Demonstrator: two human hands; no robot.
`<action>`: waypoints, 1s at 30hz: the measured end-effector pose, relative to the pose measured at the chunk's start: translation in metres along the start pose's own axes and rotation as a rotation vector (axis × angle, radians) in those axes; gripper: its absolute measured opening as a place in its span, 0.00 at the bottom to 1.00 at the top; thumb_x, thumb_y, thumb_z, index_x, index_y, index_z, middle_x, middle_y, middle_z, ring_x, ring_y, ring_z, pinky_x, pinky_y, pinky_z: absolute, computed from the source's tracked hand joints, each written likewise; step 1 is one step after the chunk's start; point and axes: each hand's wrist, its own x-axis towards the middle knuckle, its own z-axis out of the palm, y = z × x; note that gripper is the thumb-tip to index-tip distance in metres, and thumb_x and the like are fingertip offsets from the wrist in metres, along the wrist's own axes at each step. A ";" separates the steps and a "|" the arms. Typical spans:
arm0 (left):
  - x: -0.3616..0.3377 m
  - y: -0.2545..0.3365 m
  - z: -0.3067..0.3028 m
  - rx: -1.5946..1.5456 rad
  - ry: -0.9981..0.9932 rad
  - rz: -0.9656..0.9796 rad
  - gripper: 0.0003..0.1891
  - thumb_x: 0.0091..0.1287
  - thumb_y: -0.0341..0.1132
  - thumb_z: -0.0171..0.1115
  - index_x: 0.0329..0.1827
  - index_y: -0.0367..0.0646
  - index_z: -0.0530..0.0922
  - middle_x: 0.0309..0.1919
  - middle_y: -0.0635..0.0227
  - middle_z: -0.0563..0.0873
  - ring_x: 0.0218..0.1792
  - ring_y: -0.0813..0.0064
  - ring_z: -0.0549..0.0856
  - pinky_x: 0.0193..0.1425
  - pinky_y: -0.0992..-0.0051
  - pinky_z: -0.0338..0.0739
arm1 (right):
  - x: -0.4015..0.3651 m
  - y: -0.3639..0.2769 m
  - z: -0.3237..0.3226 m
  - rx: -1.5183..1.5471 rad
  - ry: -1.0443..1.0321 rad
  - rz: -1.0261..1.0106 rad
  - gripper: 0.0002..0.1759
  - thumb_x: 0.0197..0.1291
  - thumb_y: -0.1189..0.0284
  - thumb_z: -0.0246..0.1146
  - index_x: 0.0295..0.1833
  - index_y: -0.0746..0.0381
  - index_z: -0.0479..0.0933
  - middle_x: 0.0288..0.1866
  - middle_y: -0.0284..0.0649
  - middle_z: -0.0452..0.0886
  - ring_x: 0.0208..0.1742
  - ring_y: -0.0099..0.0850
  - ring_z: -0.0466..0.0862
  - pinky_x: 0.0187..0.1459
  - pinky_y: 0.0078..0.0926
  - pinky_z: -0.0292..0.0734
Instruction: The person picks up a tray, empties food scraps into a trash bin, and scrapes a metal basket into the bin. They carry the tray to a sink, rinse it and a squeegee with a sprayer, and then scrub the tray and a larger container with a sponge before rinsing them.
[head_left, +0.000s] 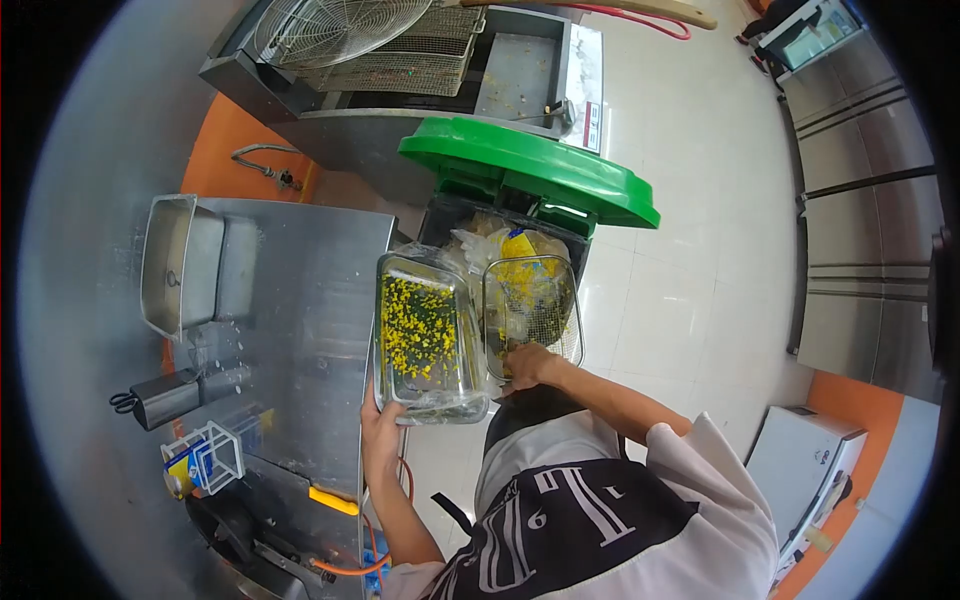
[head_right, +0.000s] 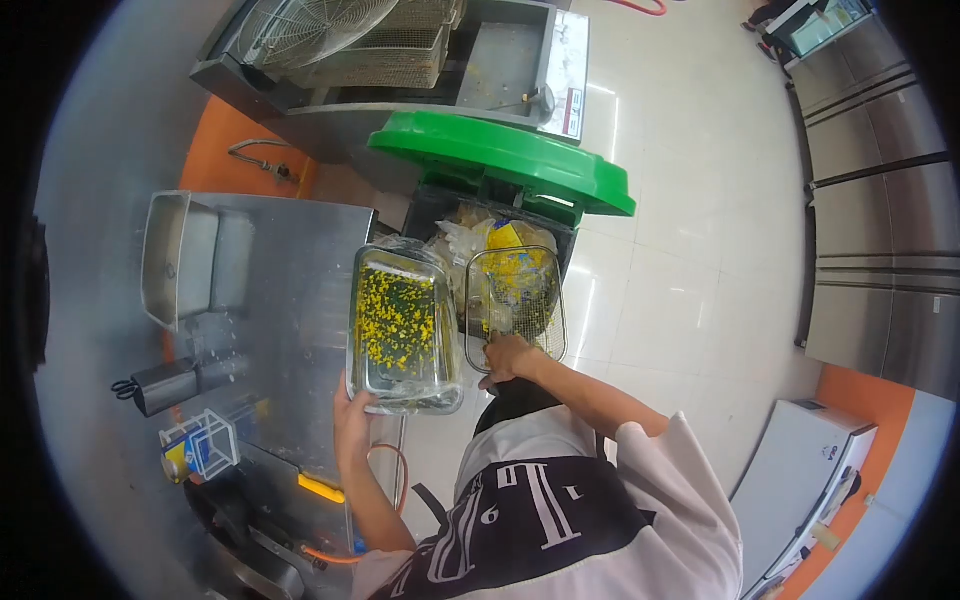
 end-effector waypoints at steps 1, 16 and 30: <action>0.005 -0.001 -0.002 -0.050 0.002 -0.046 0.38 0.59 0.22 0.52 0.79 0.40 0.66 0.57 0.63 0.82 0.50 0.73 0.83 0.55 0.72 0.79 | 0.007 0.011 -0.005 0.168 -0.081 -0.040 0.38 0.56 0.38 0.70 0.48 0.66 0.87 0.41 0.54 0.87 0.52 0.44 0.88 0.52 0.42 0.83; 0.030 -0.013 0.010 -0.360 0.003 -0.322 0.37 0.58 0.14 0.57 0.75 0.40 0.67 0.59 0.61 0.81 0.58 0.66 0.82 0.66 0.66 0.75 | 0.203 0.131 -0.067 0.256 0.616 0.396 0.15 0.65 0.64 0.64 0.50 0.63 0.81 0.40 0.54 0.87 0.43 0.51 0.88 0.45 0.46 0.83; 0.094 -0.002 0.037 -0.276 -0.430 -0.342 0.42 0.60 0.17 0.49 0.82 0.47 0.55 0.59 0.53 0.81 0.54 0.58 0.87 0.50 0.55 0.91 | 0.034 -0.080 -0.103 0.874 0.630 -0.447 0.11 0.62 0.77 0.66 0.50 0.63 0.82 0.45 0.48 0.82 0.49 0.50 0.85 0.52 0.42 0.81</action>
